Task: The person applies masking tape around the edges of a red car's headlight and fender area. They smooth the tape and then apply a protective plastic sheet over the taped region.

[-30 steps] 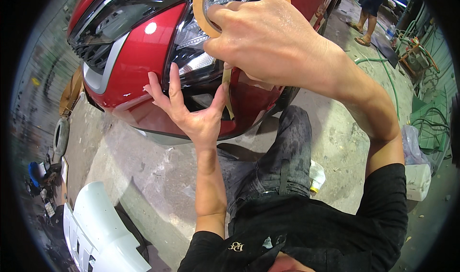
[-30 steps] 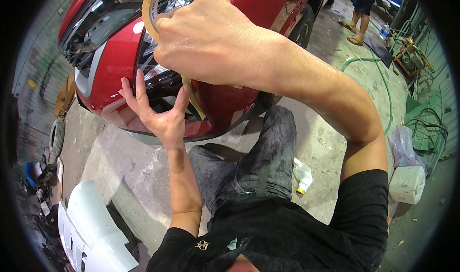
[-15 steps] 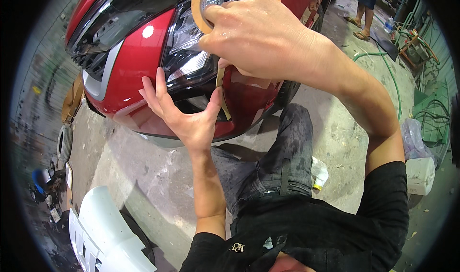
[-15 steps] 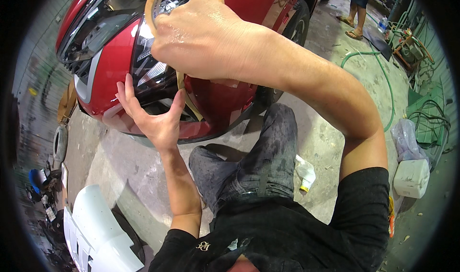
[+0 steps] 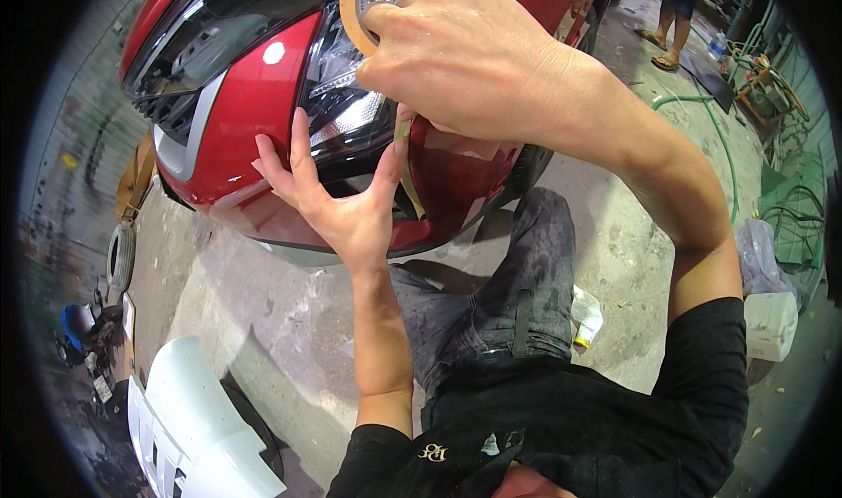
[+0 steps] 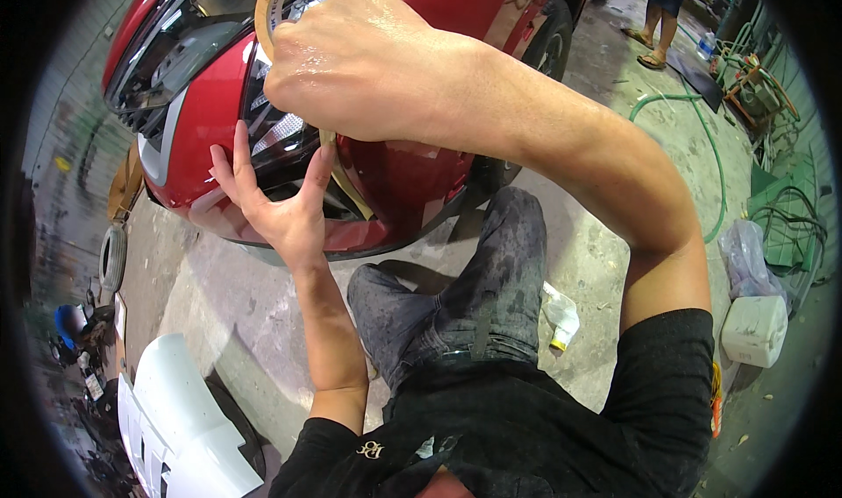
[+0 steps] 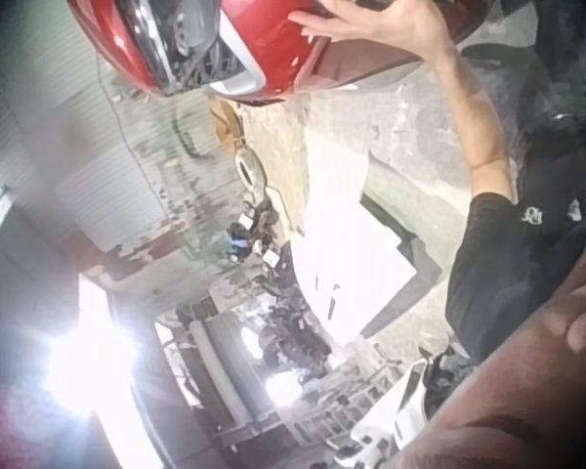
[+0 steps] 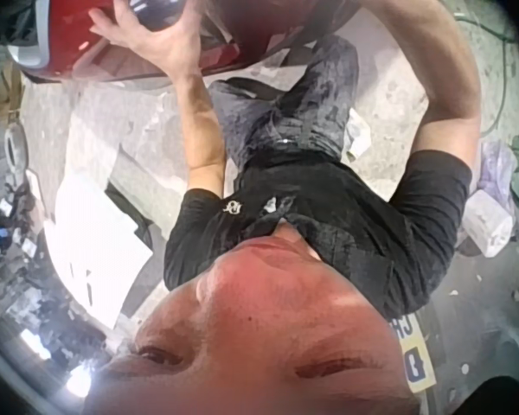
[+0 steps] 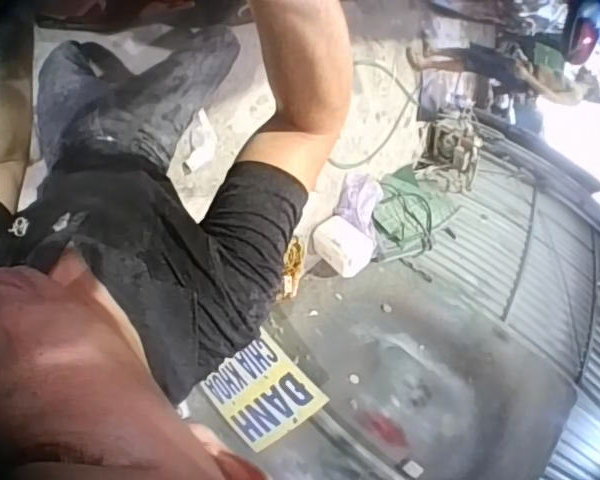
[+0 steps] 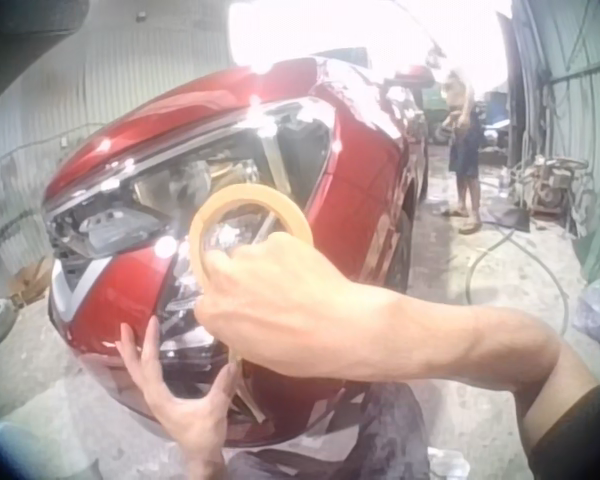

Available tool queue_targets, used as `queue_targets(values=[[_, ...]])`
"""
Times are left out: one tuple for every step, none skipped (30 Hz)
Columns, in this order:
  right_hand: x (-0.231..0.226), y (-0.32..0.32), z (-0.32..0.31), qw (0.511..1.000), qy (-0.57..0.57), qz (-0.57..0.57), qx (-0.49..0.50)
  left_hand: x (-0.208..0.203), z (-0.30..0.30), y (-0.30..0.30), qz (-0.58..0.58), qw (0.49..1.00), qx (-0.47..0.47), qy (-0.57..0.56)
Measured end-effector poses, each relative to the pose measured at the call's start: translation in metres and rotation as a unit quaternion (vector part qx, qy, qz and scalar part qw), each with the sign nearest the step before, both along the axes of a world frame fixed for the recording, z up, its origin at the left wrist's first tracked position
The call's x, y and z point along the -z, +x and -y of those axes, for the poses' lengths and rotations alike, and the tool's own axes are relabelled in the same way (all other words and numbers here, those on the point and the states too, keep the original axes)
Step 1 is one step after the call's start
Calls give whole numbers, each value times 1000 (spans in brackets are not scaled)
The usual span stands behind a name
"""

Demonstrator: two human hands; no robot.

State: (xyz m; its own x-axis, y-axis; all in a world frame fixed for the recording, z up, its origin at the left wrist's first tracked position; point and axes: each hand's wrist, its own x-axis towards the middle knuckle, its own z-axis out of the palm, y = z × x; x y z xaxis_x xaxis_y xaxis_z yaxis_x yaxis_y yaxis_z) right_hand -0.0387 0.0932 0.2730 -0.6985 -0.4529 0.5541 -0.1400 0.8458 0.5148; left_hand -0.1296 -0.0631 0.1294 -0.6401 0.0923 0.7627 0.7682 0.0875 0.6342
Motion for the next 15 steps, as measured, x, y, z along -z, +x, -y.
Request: queue_targets(values=[[-1,1,1,1000,3,8,-5,1,0,-1,8,1000,10,2],[0,2,4,1000,12,5,-5,0,0,-1,11,1000,5,-3],[2,1,10,1000,20,3,-5,0,1,-1,13,1000,0,-7],[2,1,13,1000,29,1,-3,-1,1,0,16,1000,-3,-11],[3,-1,10,1000,30,-7,-4,-1,1,0,15,1000,-1,-10],[4,-5,6,999,31,-16,-5,-2,1,1,13,1000,0,-9],[3,-6,5,999,33,-24,-4,-2,0,1,12,1000,3,-6],[0,-4,5,999,38,10,22,-2,-1,0,13,1000,6,-4],[-7,2,6,999,23,30,24,-1,-2,-1,13,1000,8,-1],[-16,10,8,998,6,51,25,0,-2,-1,14,1000,10,0],[-16,10,7,998,-7,59,21,-2,-3,1,13,1000,1,-5],[-15,9,6,997,-21,68,17,-5,-3,4,11,1000,-8,-10],[-10,2,1,997,-32,65,7,-7,-3,6,9,1000,-17,-15],[-7,-2,0,997,-43,61,-2,-7,-3,6,10,1000,-14,-10],[-7,1,-1,997,-41,67,4,-7,-4,5,11,1000,-10,-6]])
